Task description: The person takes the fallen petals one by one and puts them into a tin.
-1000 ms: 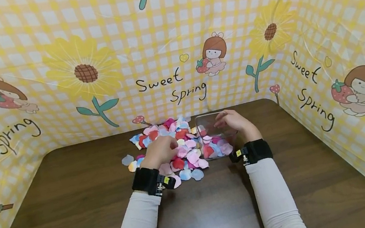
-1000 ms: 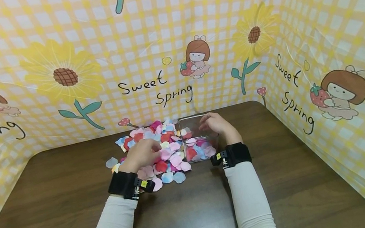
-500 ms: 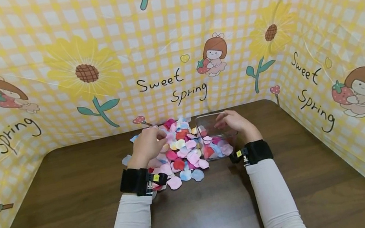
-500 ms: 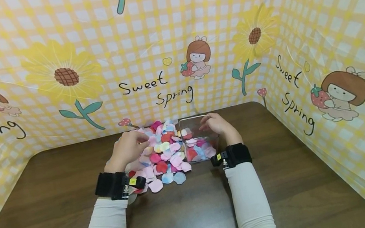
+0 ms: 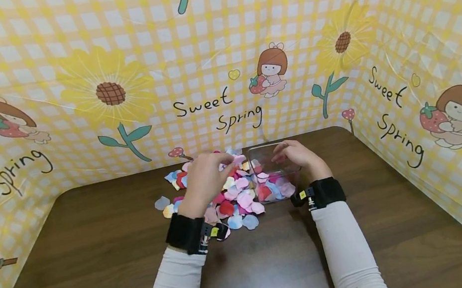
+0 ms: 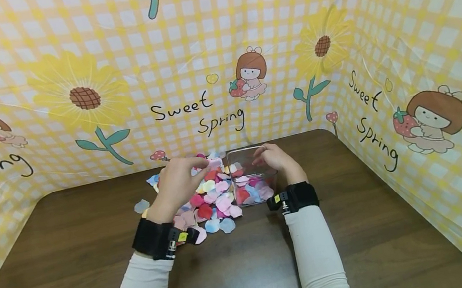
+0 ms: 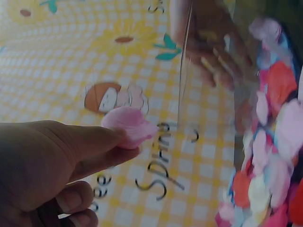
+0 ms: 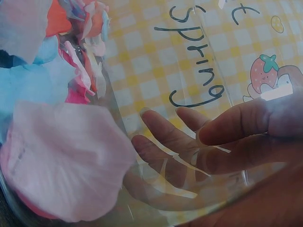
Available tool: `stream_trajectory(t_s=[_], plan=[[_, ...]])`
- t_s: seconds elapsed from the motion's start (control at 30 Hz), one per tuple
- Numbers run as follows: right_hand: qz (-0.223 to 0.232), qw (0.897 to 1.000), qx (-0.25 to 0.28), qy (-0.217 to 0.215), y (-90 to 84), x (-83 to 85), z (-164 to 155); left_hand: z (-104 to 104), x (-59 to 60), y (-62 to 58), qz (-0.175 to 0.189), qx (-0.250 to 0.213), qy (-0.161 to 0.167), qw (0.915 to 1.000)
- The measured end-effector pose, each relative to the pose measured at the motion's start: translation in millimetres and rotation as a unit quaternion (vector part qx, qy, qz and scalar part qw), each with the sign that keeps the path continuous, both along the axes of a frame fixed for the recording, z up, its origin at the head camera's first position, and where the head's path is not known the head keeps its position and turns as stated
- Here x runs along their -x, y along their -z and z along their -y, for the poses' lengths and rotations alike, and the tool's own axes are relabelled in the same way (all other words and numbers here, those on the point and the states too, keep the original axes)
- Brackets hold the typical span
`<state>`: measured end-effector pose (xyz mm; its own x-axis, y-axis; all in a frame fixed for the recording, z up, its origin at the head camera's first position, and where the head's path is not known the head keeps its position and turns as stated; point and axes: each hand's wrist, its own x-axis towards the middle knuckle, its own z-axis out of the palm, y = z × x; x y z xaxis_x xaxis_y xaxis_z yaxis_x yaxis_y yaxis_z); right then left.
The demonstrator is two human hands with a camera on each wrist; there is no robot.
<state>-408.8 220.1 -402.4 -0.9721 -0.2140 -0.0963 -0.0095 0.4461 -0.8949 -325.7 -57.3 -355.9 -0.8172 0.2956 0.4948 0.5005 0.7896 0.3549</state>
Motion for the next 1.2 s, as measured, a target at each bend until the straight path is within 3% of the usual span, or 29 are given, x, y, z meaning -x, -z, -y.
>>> stream_trajectory(t_s=[0.13,0.3,0.67,0.77,0.87,1.03,1.1,1.2], plan=[[0.004,1.0,0.003,0.001,1.0,0.4,0.0,-25.3,-5.8,5.8,-0.034,0.007,0.033,0.9989],[-0.003,1.0,0.0,0.0,4.6,1.6,1.1,-36.0,-4.3,20.1,-0.015,0.047,0.054,0.9973],[0.015,1.0,0.023,0.009,2.0,1.6,2.1,17.8,11.1,11.2,0.052,0.022,-0.014,0.9983],[0.016,1.0,0.021,0.009,2.1,0.9,1.3,30.2,15.1,12.1,0.091,0.025,-0.025,0.9953],[0.019,1.0,0.023,0.009,2.1,0.3,1.2,39.3,17.6,16.2,0.168,0.044,-0.026,0.9845],[0.011,1.0,0.017,0.009,2.1,0.9,1.0,43.9,20.6,28.3,0.299,0.069,-0.014,0.9518],[0.002,1.0,0.009,0.006,2.1,1.5,1.1,43.1,22.2,33.8,0.317,0.071,-0.015,0.9456],[0.003,1.0,0.007,0.006,1.2,1.2,2.0,40.8,24.5,40.4,0.32,0.074,-0.026,0.9443]])
